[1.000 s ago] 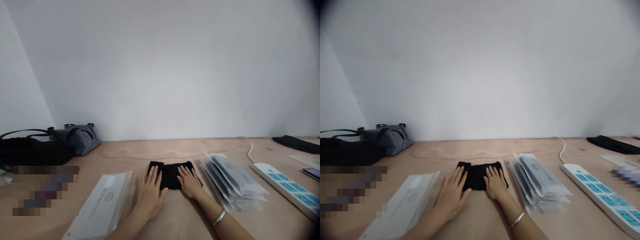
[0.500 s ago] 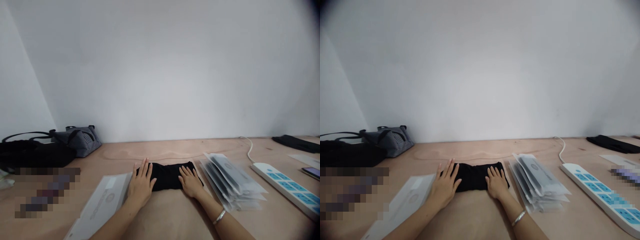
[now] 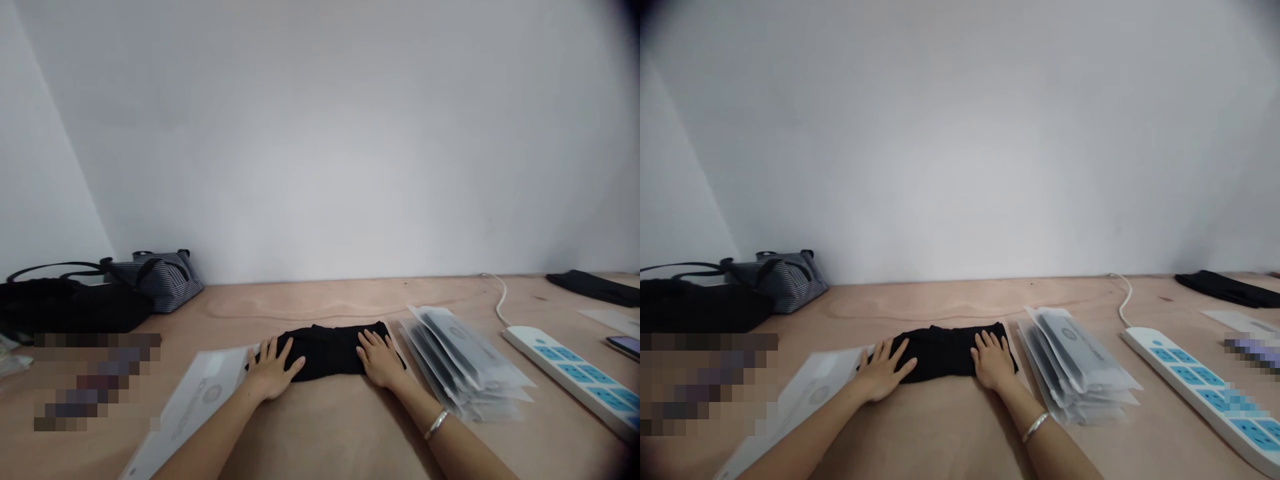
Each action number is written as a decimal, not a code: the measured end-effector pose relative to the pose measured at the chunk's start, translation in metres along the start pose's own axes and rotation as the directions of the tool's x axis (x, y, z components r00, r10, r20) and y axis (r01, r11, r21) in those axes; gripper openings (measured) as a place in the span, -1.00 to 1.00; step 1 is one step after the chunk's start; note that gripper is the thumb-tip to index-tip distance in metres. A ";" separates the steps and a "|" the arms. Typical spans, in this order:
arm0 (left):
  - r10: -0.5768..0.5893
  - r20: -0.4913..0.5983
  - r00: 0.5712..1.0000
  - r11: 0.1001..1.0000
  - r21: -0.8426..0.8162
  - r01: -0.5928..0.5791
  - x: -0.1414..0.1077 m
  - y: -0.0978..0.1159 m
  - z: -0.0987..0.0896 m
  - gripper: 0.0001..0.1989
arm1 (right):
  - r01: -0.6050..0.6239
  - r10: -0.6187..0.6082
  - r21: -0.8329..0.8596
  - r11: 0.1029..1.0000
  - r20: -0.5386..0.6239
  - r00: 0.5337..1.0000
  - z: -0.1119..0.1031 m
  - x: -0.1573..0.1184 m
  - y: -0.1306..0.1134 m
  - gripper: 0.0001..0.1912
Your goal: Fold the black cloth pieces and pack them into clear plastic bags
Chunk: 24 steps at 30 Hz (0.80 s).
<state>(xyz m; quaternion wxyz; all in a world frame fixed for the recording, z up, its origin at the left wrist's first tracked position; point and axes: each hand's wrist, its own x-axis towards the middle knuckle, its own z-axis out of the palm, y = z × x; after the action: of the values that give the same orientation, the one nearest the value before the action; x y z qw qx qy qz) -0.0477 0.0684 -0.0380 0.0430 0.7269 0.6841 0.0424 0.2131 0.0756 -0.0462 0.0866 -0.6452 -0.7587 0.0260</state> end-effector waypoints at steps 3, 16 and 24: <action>0.026 -0.071 0.997 0.999 -0.036 -0.029 0.009 0.003 -0.008 -0.33 | 0.009 -0.009 0.000 1.000 -0.049 0.999 -0.011 0.010 -0.002 -0.58; 0.047 -0.215 0.975 0.975 -0.201 -0.092 0.036 0.003 -0.028 -0.88 | 0.065 -0.072 -0.099 0.993 -0.075 0.995 -0.027 0.035 -0.006 -0.73; 0.370 -0.083 0.925 0.871 -0.314 -0.377 -0.034 -0.012 -0.077 -0.90 | 0.271 -0.271 -0.191 0.943 0.027 0.962 -0.067 -0.039 -0.006 -0.71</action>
<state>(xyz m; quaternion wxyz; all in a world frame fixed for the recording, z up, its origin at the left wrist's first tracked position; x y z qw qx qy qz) -0.0710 0.0353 0.0372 0.1460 0.8276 0.5148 0.1694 0.2243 0.0317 0.0171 0.0263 -0.5401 -0.8391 -0.0600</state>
